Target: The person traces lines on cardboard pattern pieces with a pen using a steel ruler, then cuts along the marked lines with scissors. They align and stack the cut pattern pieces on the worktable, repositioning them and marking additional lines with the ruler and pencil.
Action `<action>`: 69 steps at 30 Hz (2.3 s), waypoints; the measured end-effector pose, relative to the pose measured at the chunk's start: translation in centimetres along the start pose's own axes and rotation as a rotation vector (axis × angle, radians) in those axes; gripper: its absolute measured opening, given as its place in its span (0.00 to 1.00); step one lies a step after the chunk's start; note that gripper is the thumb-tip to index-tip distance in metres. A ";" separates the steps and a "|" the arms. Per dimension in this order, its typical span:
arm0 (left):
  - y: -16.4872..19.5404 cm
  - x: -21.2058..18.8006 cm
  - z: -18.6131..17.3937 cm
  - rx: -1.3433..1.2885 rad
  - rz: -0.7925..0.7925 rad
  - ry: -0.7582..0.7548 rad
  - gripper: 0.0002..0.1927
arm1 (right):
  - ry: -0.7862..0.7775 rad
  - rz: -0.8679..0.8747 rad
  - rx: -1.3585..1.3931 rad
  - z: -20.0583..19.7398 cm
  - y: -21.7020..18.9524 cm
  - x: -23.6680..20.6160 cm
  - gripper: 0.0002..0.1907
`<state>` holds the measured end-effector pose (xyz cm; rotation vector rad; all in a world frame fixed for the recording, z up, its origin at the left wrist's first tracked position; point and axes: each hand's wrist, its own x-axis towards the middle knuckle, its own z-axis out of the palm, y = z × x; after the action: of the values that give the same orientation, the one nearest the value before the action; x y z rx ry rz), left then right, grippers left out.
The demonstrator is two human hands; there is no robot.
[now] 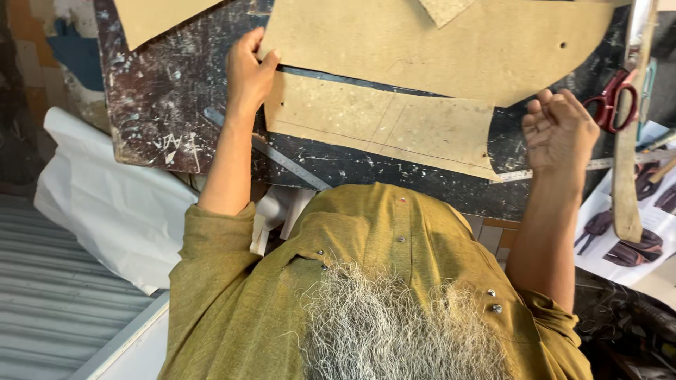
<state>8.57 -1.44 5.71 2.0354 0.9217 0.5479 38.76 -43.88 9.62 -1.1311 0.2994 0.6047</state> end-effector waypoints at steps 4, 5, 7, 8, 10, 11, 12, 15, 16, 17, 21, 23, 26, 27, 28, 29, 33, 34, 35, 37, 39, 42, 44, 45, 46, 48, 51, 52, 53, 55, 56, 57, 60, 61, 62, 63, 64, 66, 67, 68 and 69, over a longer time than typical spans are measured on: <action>2.2 0.8 -0.7 -0.544 -0.289 -0.113 0.13 | -0.168 0.030 0.012 0.4 -0.6 0.3 0.04; 2.9 0.8 -1.1 -0.554 -0.314 -0.117 0.13 | -0.170 -0.006 -0.039 0.4 -0.6 0.5 0.04; 4.2 0.7 -2.1 -0.573 -0.362 -0.125 0.15 | -0.170 0.067 0.020 0.3 -0.6 0.9 0.05; 4.8 0.6 -2.5 -0.619 -0.367 -0.142 0.16 | -0.166 0.097 0.046 0.1 -0.7 1.1 0.06; 5.8 0.3 -3.4 -0.712 -0.384 -0.175 0.18 | -0.033 0.033 -0.106 -0.3 -0.5 1.4 0.10; 6.1 0.2 -3.6 -0.741 -0.399 -0.179 0.18 | 0.027 0.007 -0.177 -0.4 -0.4 1.5 0.12; 6.3 0.1 -3.8 -0.766 -0.412 -0.180 0.19 | 0.026 -0.011 -0.175 -0.5 -0.3 1.6 0.10; 6.2 -0.5 -4.5 -0.730 -0.446 -0.188 0.20 | -0.018 -0.027 -0.138 -1.2 -0.1 1.2 0.07; 5.9 -0.8 -4.7 -0.703 -0.455 -0.195 0.20 | -0.059 -0.017 -0.108 -1.7 -0.3 0.8 0.07; 5.6 -1.3 -5.1 -0.704 -0.442 -0.217 0.20 | -0.096 -0.008 -0.078 -2.1 -0.5 0.2 0.08; 3.7 -4.3 -6.7 -0.665 -0.343 -0.274 0.19 | -0.217 -0.055 -0.231 -3.7 -0.2 -3.8 0.06; 2.7 -6.0 -7.1 -0.683 -0.304 -0.301 0.18 | -0.245 -0.128 -0.181 -3.6 0.4 -5.7 0.06; 1.7 -8.4 -6.3 -0.744 -0.369 -0.392 0.13 | -0.391 -0.015 -0.007 -3.0 1.3 -7.7 0.12; 1.4 -9.0 -5.9 -0.724 -0.443 -0.430 0.10 | -0.389 0.005 -0.044 -2.8 1.8 -8.2 0.12; 1.1 -9.4 -5.7 -0.702 -0.519 -0.468 0.08 | -0.386 0.027 -0.081 -2.8 2.5 -8.8 0.13; 0.9 -9.9 -5.6 -0.715 -0.570 -0.450 0.09 | -0.377 0.034 -0.058 -2.8 3.3 -9.1 0.13; 0.4 -10.6 -5.1 -0.718 -0.608 -0.387 0.10 | -0.358 -0.039 -0.015 -3.7 6.8 -8.6 0.14; 0.3 -10.2 -4.9 -0.706 -0.574 -0.375 0.09 | -0.358 -0.083 -0.014 -3.8 7.3 -8.2 0.13; 0.4 -9.5 -4.6 -0.730 -0.533 -0.376 0.08 | -0.370 -0.123 -0.023 -3.6 7.4 -7.3 0.13; 0.7 -7.2 -3.5 -0.778 -0.442 -0.378 0.07 | -0.396 -0.210 -0.038 -2.3 6.8 -5.0 0.13; 1.2 -4.0 -2.3 -0.745 -0.436 -0.334 0.05 | -0.407 -0.225 -0.051 0.1 5.2 -2.3 0.23; 2.0 -0.6 -1.6 -0.772 -0.351 -0.319 0.07 | -0.449 -0.158 0.009 2.8 1.6 -1.1 0.25; 2.1 -0.4 -2.6 -0.755 -0.310 -0.325 0.07 | -0.501 -0.058 0.207 3.3 -1.2 -1.5 0.28; 2.1 -0.4 -2.9 -0.746 -0.292 -0.332 0.08 | -0.551 -0.021 0.257 3.0 -2.3 -2.1 0.30; 2.0 -0.6 -3.2 -0.704 -0.160 -0.307 0.08 | -0.592 0.021 0.305 2.1 -3.2 -3.1 0.33; 1.6 -1.5 -3.7 -0.618 0.086 -0.258 0.09 | -0.664 0.061 0.132 0.6 -4.0 -3.5 0.35; 1.0 -2.2 -2.9 -0.222 0.349 -0.128 0.13 | -0.673 0.035 -0.478 -1.6 -3.5 -2.4 0.38; 0.8 -2.0 -2.6 -0.215 0.362 -0.102 0.15 | -0.618 0.030 -0.649 -2.2 -2.9 -2.0 0.38; 0.8 -2.1 -2.4 -0.209 0.369 -0.083 0.17 | -0.553 0.037 -0.818 -2.9 -2.5 -1.8 0.39; 0.8 -1.9 -2.2 -0.191 0.327 -0.075 0.18 | -0.472 -0.045 -0.813 -3.7 -2.0 -0.9 0.34; 0.8 -1.9 -2.3 -0.176 0.280 -0.078 0.19 | -0.439 -0.090 -0.813 -3.7 -1.9 -0.3 0.31; 0.9 -1.9 -2.5 -0.159 0.233 -0.084 0.19 | -0.420 -0.128 -0.844 -3.5 -1.9 0.2 0.28; 1.5 -2.1 -3.0 -0.067 0.228 -0.131 0.22 | -0.324 -0.226 -0.995 -2.3 -1.9 1.1 0.21; 1.7 -2.4 -3.0 -0.028 0.206 -0.136 0.22 | -0.265 -0.256 -1.089 -1.8 -1.9 1.2 0.20; 1.8 -2.7 -3.0 0.012 0.185 -0.140 0.23 | -0.205 -0.287 -1.181 -1.3 -2.0 1.3 0.20; 2.0 -2.8 -2.9 0.051 0.164 -0.142 0.24 | -0.177 -0.370 -1.244 -0.9 -2.0 1.1 0.20; 2.1 -2.9 -2.8 0.044 0.182 -0.125 0.23 | -0.151 -0.455 -1.308 -0.6 -2.1 1.0 0.20; 2.2 -3.4 -2.5 0.035 0.203 -0.088 0.20 | -0.128 -0.608 -1.403 -0.2 -2.0 0.5 0.21; 2.1 -3.5 -2.4 0.032 0.178 -0.070 0.19 | -0.127 -0.676 -1.432 0.0 -1.8 0.2 0.21; 1.9 -3.6 -2.2 0.028 0.152 -0.049 0.19 | -0.131 -0.747 -1.461 0.1 -1.5 0.1 0.22; 1.7 -3.7 -2.1 0.026 0.124 -0.022 0.18 | -0.119 -0.766 -1.452 0.2 -1.2 0.0 0.22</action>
<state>5.58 -3.88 8.14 2.1283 0.7975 0.5812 39.46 -44.04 10.67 -2.3913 -0.8178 0.1035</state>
